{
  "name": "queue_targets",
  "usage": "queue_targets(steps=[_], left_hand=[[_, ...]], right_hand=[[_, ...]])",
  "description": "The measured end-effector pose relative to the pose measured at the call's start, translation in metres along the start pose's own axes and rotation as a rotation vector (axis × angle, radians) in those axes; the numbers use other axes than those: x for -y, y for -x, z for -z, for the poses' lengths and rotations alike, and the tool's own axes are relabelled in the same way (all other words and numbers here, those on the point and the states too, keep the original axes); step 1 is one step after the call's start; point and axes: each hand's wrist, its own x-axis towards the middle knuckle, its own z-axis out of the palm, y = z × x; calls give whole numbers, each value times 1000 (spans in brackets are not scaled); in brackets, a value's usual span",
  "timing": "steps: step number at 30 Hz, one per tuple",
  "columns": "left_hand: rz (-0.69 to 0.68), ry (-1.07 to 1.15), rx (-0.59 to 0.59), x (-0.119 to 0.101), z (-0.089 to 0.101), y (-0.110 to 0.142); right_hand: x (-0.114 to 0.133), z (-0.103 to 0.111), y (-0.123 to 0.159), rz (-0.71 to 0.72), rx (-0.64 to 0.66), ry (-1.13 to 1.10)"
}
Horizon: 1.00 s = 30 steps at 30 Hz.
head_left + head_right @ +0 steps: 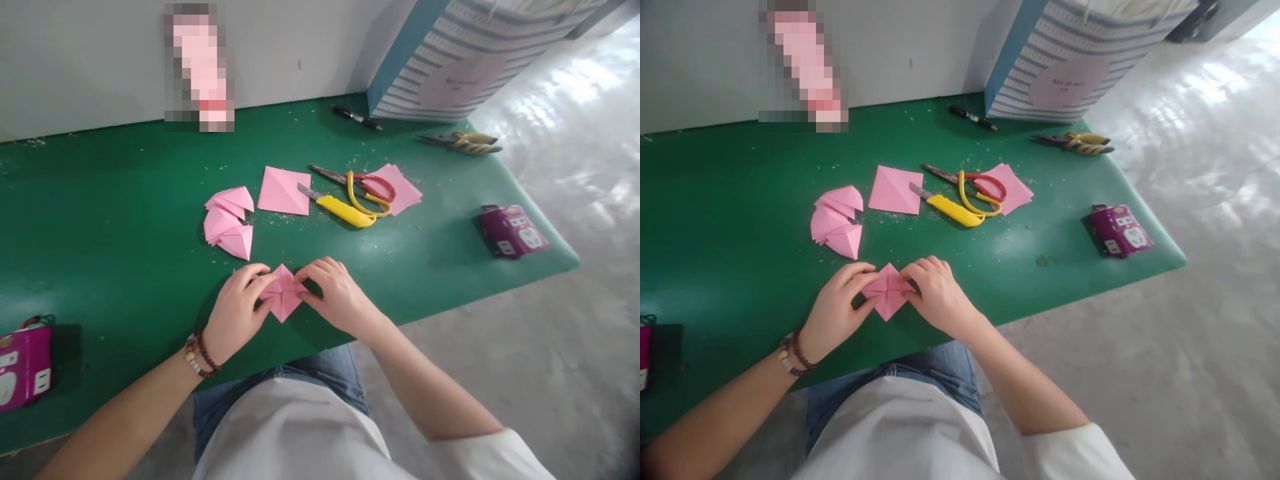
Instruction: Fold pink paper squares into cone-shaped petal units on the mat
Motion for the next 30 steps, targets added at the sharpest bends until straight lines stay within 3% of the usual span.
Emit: queue_targets(steps=[5, 11, 16, 20, 23, 30], left_hand=[[16, 10, -33, 0, -2, -1], [-73, -81, -96, 0, -6, -3], [-43, -34, -161, -1, 1, -5], [111, 244, -205, -4, 9, -4], [271, 527, -135, -6, 10, -3], [487, 878, -68, -4, 5, -7]], right_hand=[[5, -5, 0, -30, 19, -47], [7, -5, -5, 29, 54, 71], [5, 2, -8, 59, 6, -54], [-1, 11, -3, 200, -59, -175], [-6, 17, 0, 303, -112, -186], [-4, 28, -5, 465, -56, -223]])
